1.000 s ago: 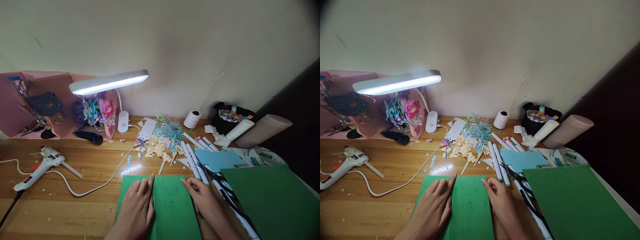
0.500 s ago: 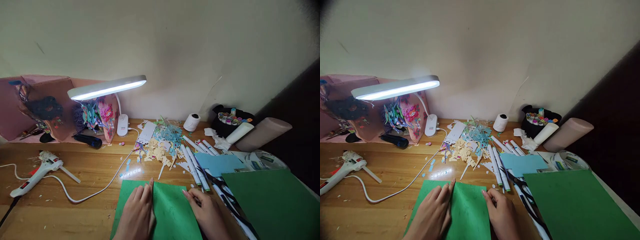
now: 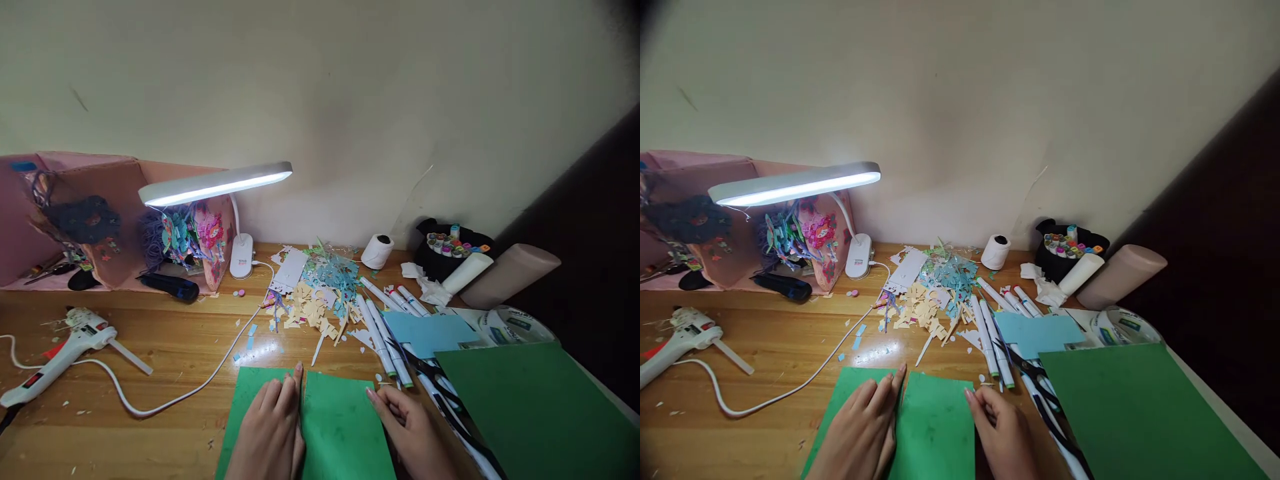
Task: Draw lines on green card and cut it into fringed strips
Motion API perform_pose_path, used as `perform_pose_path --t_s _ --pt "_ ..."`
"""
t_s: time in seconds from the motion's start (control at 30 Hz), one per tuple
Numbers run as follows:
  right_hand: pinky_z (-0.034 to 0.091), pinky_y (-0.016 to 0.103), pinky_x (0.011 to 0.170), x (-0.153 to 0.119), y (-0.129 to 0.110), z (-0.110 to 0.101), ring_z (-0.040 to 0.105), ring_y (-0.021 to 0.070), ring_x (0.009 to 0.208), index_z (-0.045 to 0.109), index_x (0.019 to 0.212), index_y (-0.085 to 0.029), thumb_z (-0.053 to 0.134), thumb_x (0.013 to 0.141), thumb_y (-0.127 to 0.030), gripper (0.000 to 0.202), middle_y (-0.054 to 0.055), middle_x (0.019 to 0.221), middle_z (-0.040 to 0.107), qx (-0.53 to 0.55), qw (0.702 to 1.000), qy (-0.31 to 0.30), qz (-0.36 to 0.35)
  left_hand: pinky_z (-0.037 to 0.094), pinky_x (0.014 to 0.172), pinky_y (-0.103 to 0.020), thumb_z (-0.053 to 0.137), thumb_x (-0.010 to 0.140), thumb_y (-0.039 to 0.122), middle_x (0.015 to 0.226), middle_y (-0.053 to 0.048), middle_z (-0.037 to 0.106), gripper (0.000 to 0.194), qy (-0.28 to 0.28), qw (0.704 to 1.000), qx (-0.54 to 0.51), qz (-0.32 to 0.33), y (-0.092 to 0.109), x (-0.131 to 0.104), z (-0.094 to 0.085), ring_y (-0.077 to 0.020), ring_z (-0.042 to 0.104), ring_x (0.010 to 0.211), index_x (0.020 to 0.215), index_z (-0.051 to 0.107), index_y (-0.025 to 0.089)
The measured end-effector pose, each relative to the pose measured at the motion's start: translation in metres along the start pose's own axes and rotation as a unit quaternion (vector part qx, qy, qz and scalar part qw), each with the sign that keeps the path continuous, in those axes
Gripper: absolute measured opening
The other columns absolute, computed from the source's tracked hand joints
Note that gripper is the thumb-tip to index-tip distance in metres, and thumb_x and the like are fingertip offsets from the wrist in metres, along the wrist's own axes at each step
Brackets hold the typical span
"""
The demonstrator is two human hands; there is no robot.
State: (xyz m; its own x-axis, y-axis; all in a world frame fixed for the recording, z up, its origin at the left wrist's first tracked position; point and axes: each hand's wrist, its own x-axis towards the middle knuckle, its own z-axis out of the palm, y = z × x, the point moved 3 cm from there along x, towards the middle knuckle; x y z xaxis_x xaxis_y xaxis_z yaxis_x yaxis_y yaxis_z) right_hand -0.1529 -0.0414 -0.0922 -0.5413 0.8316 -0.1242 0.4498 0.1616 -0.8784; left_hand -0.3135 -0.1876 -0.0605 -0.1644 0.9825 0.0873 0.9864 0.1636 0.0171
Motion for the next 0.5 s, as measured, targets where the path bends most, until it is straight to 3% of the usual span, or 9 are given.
perform_pose_path --t_s 0.1,0.2,0.3,0.4,0.5 --pt "0.037 0.023 0.048 0.0 -0.012 -0.002 0.043 0.0148 0.052 0.041 0.058 -0.021 0.047 0.075 -0.065 0.047 -0.002 0.054 0.04 0.054 0.996 -0.067 0.025 0.046 0.09 -0.029 0.04 0.085 0.012 0.129 -0.009 0.057 0.054 0.04 0.999 0.014 0.012 -0.003 -0.003 0.002 -0.0196 0.06 0.097 0.139 0.038 0.01" --pt "0.03 0.022 0.04 -0.004 -0.017 0.0 0.038 0.0123 0.043 0.042 0.058 -0.022 0.052 0.071 -0.064 0.045 -0.005 0.049 0.036 0.078 0.983 -0.15 0.072 0.043 0.097 -0.031 0.039 0.088 0.012 0.141 -0.008 0.045 0.061 0.091 0.995 0.013 0.028 -0.007 -0.008 0.002 -0.0196 0.052 0.119 0.146 0.021 0.014" --pt "0.031 0.022 0.043 -0.009 -0.016 0.002 0.037 0.0117 0.046 0.039 0.055 -0.021 0.054 0.07 -0.062 0.046 -0.004 0.052 0.035 0.082 0.985 -0.139 0.066 0.04 0.103 -0.035 0.038 0.091 0.015 0.148 -0.006 0.031 0.066 0.084 0.996 -0.018 0.023 -0.011 -0.012 0.003 -0.0193 0.036 0.133 0.148 0.005 0.017" --pt "0.031 0.023 0.045 -0.016 -0.011 0.004 0.036 0.0114 0.048 0.032 0.053 -0.022 0.052 0.07 -0.063 0.049 -0.005 0.052 0.031 0.064 0.99 -0.109 0.061 0.039 0.105 -0.038 0.036 0.092 0.016 0.15 -0.005 0.024 0.064 0.048 0.998 -0.049 0.003 -0.011 -0.013 0.003 -0.0195 0.03 0.136 0.148 0.004 0.018" --pt "0.025 0.022 0.038 -0.024 -0.005 0.003 0.034 0.0102 0.04 0.03 0.053 -0.023 0.049 0.07 -0.067 0.051 -0.007 0.045 0.028 0.046 0.985 -0.125 0.107 0.036 0.107 -0.04 0.033 0.094 0.019 0.151 -0.003 0.02 0.06 0.02 0.996 -0.079 -0.022 -0.008 -0.012 0.003 -0.0191 0.026 0.137 0.147 0.006 0.02"
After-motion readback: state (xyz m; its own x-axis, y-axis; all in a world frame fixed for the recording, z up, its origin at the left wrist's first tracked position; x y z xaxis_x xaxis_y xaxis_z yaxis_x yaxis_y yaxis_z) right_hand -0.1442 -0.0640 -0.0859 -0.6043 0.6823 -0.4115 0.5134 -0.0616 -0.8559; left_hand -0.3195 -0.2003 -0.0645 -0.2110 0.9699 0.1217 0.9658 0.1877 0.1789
